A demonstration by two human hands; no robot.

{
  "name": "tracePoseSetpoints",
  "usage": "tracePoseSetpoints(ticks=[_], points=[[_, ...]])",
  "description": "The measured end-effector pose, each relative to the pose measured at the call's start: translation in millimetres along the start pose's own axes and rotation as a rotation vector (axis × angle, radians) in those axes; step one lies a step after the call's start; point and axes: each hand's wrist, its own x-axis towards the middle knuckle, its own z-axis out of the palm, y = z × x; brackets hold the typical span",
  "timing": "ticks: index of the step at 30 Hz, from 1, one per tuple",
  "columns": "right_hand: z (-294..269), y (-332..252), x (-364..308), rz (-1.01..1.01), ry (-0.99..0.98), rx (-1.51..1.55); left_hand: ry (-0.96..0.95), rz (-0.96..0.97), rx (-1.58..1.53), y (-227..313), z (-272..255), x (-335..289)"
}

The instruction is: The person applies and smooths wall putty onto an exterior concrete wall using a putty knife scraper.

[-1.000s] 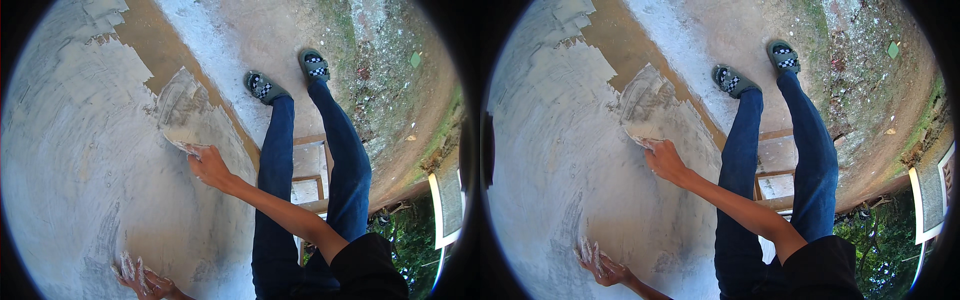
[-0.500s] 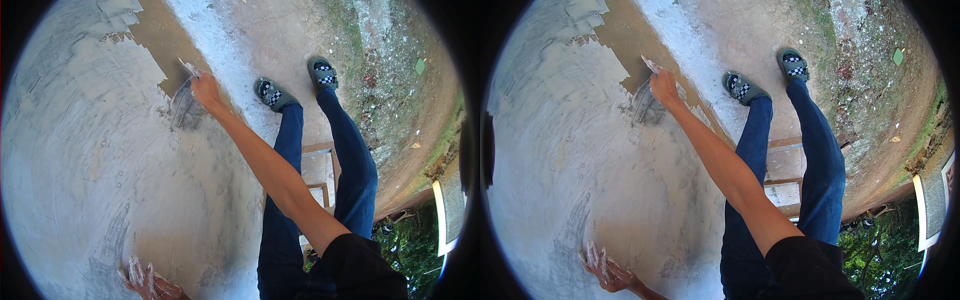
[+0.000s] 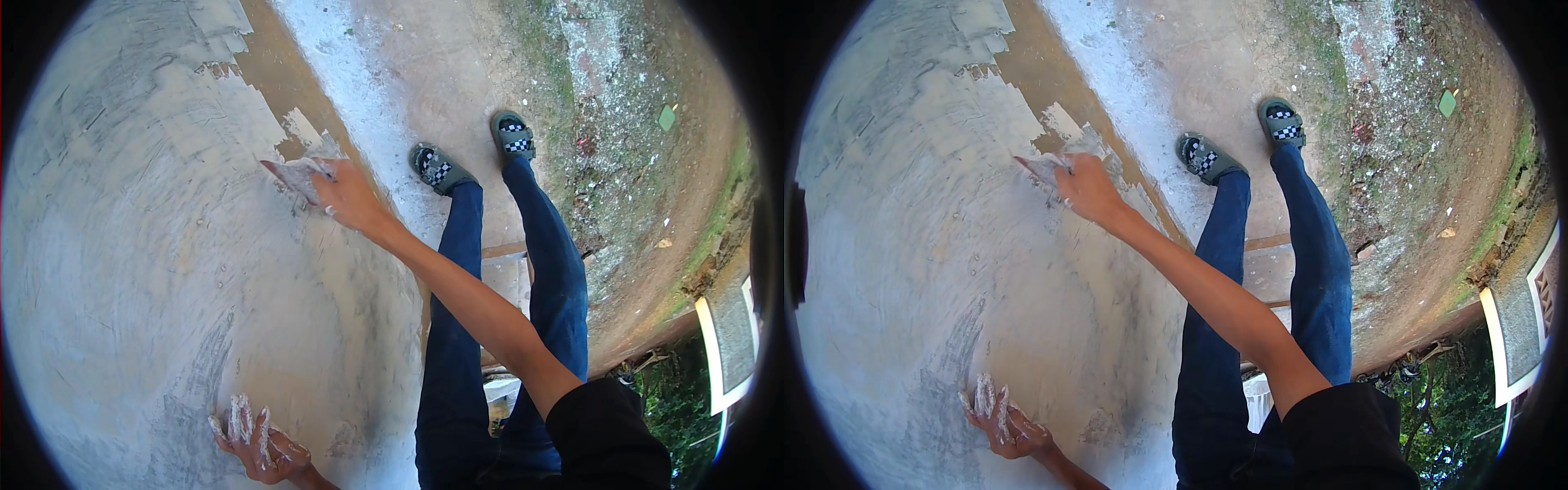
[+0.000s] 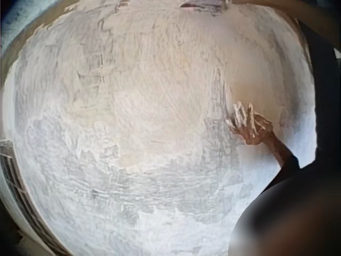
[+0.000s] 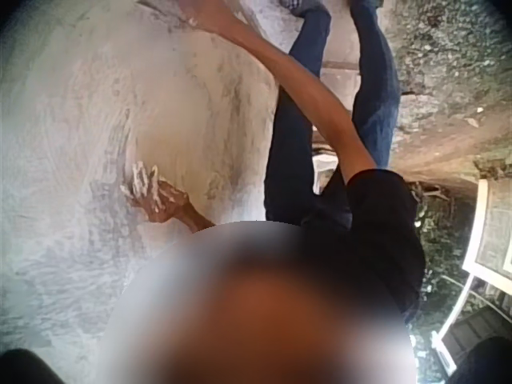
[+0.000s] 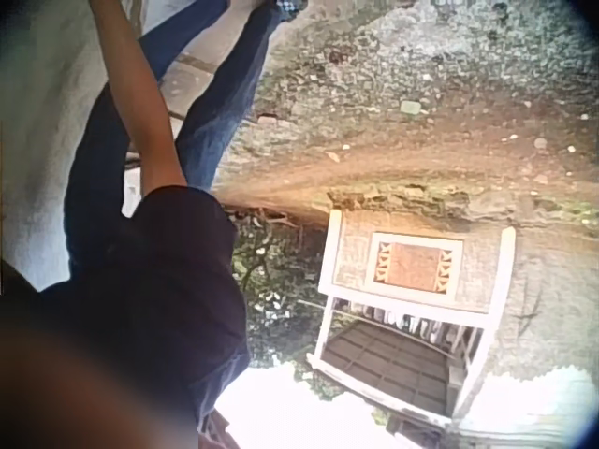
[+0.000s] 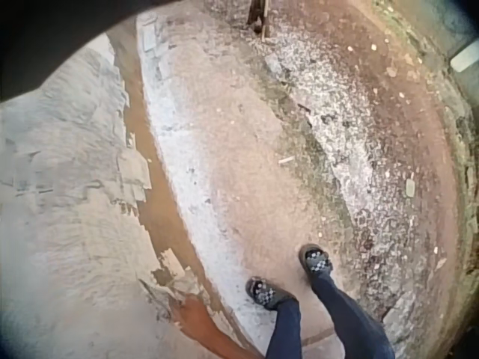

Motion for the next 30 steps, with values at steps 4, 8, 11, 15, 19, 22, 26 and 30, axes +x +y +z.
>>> tracePoseSetpoints(ticks=[4, 8, 11, 15, 19, 22, 26, 30], points=[[-55, 69, 62, 0.140, 0.272, -0.206, -0.004, -0.062, -0.009, 7, 0, 5], [-58, 117, 116, 0.231, 0.306, -0.195, -0.044, -0.053, 0.031, 8, 2, 7], [-40, 130, 150, 0.206, 0.288, -0.230, -0.025, -0.086, 0.015, 18, 5, 12], [6, 91, 127, 0.142, 0.167, -0.370, -0.043, -0.074, 0.003, 13, 6, 11], [45, 5, 33, -0.027, 0.062, -0.219, -0.076, -0.070, 0.087, 7, 0, 10], [21, -11, 21, 0.163, 0.029, 0.106, -0.079, -0.080, 0.076, 5, -2, 7], [-28, 43, 83, 0.224, 0.246, 0.008, -0.113, -0.102, 0.100, 6, 0, 1], [-20, 72, 110, 0.220, 0.281, -0.183, -0.117, -0.110, 0.090, 8, 2, -1]])
